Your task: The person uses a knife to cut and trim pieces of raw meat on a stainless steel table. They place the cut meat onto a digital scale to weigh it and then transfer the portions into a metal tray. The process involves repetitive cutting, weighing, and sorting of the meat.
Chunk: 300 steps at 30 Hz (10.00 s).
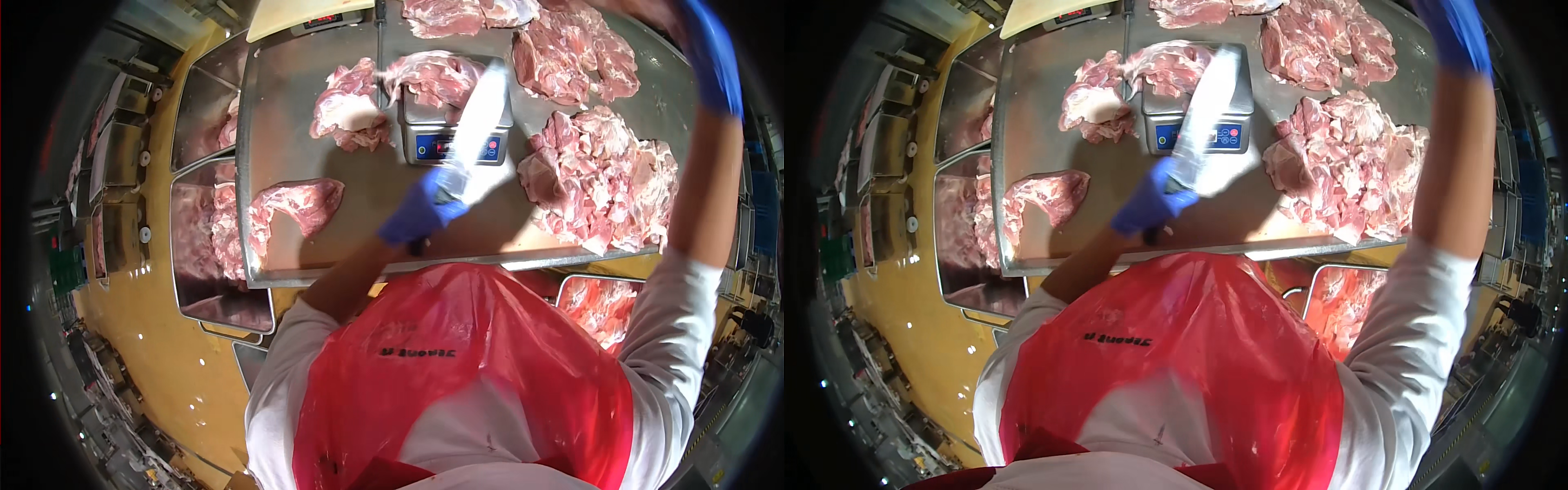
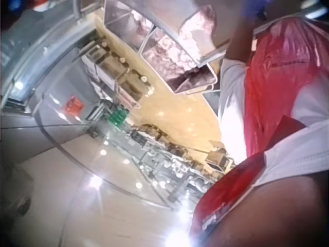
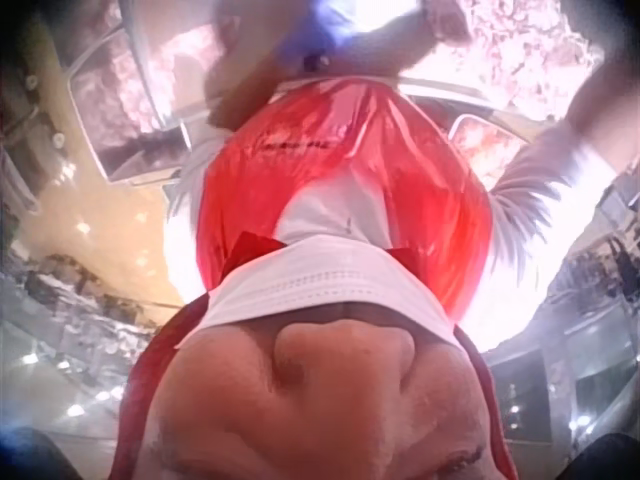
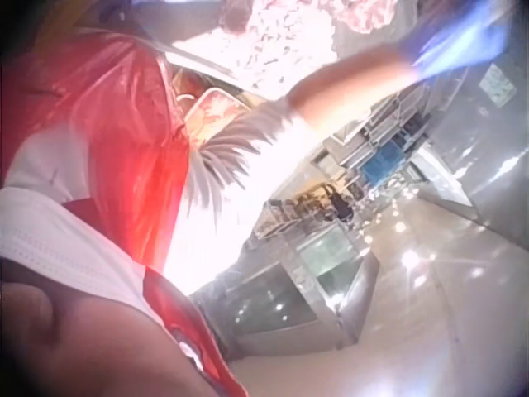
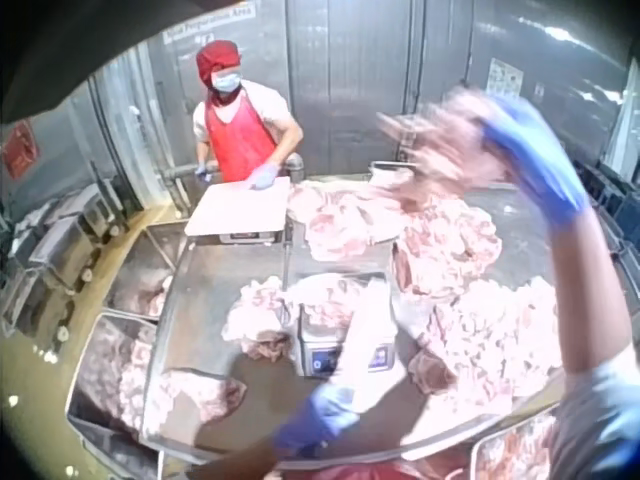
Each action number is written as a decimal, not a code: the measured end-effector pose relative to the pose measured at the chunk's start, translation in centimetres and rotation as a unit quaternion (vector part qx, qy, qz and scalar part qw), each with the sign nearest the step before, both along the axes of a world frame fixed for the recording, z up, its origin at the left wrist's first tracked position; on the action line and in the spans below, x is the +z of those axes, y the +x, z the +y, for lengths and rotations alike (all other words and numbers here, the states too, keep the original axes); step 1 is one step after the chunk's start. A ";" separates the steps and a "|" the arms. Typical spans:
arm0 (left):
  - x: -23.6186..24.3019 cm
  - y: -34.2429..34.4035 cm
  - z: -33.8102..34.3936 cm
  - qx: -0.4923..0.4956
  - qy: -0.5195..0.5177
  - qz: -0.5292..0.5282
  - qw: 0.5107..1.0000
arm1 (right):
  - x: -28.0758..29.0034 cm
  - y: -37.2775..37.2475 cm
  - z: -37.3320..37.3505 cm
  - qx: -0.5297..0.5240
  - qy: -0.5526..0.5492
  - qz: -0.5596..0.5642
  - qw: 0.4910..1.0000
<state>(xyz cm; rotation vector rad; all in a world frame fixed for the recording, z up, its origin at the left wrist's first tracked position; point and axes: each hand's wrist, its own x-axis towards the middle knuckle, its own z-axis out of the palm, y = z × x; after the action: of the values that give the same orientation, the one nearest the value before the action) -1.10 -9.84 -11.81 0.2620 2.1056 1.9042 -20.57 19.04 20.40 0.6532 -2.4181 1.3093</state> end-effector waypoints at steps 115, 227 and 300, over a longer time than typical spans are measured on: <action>0.6 -25.1 -3.5 0.124 -0.201 0.153 0.960 | -26.9 -0.2 -6.7 -0.040 0.015 -0.298 0.954; -5.8 -16.0 1.8 -0.084 -0.129 0.246 0.957 | -25.4 2.5 -13.5 0.163 -0.169 0.069 0.970; -5.1 -5.5 -8.7 0.139 -0.011 -0.099 0.985 | -34.0 0.4 -13.2 0.252 0.394 0.025 0.884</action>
<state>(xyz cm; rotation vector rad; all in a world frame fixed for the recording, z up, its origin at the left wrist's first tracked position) -6.60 -18.54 -16.86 -0.2283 2.1149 1.9607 -20.18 5.84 -13.56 1.5778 -2.8007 0.3399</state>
